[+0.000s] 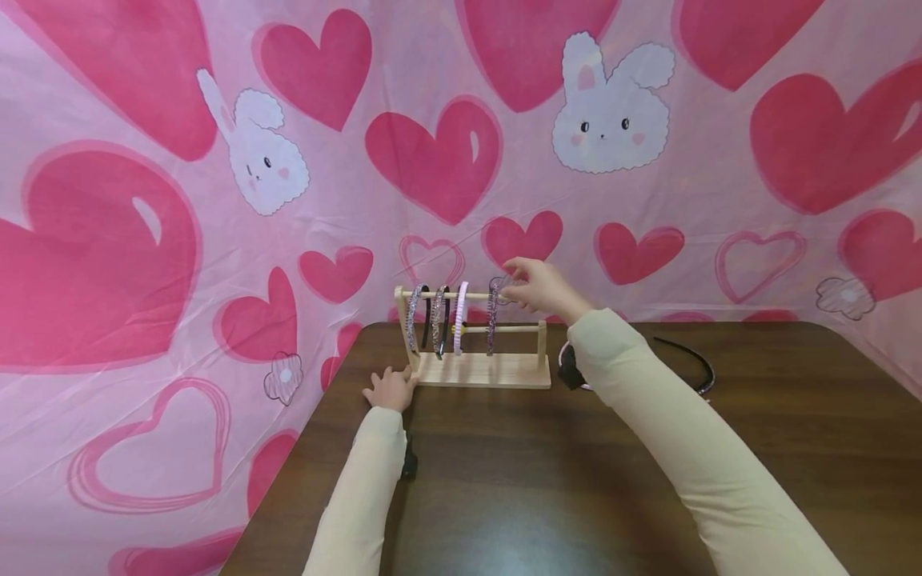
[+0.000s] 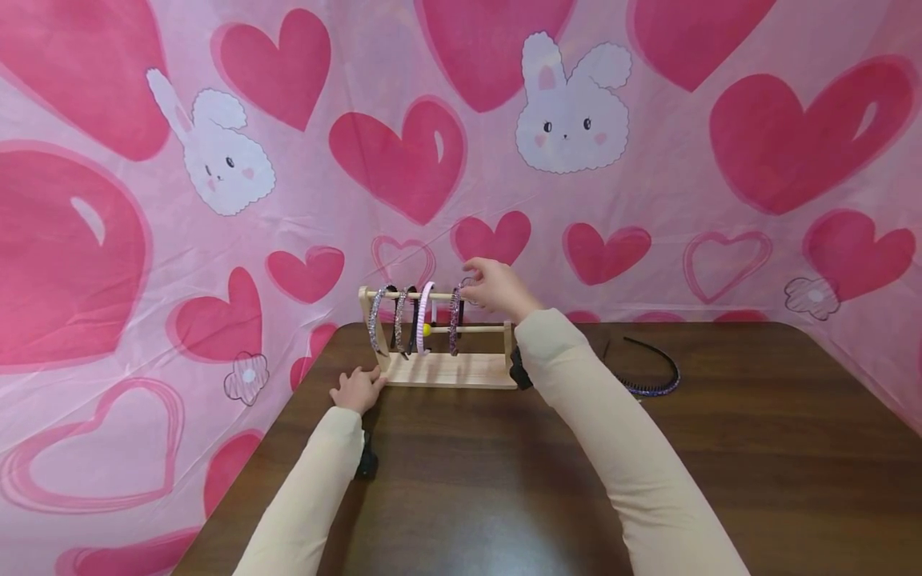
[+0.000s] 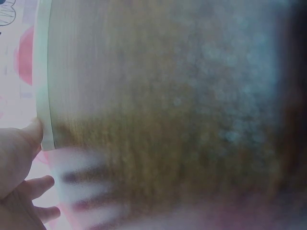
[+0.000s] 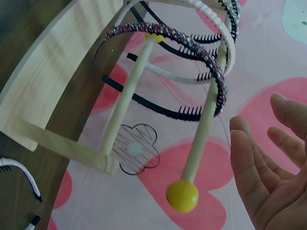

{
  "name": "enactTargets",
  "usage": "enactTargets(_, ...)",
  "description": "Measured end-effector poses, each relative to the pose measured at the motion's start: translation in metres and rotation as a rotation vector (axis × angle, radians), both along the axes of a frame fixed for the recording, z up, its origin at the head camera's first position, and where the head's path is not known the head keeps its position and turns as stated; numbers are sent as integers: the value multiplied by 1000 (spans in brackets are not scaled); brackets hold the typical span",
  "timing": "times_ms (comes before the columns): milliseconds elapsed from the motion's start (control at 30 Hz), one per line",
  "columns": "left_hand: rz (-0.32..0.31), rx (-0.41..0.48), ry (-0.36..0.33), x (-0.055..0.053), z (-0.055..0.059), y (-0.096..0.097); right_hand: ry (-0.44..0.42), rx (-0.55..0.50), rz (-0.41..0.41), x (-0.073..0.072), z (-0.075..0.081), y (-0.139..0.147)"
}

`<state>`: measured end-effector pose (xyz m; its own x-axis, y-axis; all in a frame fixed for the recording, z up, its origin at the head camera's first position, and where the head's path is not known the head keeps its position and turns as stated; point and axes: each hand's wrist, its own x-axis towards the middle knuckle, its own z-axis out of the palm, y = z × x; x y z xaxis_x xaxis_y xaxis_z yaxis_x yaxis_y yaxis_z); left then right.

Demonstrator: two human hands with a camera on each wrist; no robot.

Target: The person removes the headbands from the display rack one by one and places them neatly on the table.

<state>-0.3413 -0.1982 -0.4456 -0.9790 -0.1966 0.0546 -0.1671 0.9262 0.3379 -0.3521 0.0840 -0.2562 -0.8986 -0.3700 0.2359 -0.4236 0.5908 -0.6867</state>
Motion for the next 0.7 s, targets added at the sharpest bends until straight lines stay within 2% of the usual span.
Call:
enactTargets(433, 1, 2, 5, 0, 0, 0, -84, -50, 14, -3, -13, -15)
enactTargets(700, -1, 10, 13, 1, 1, 0, -118, -69, -8, -3, -19, -21)
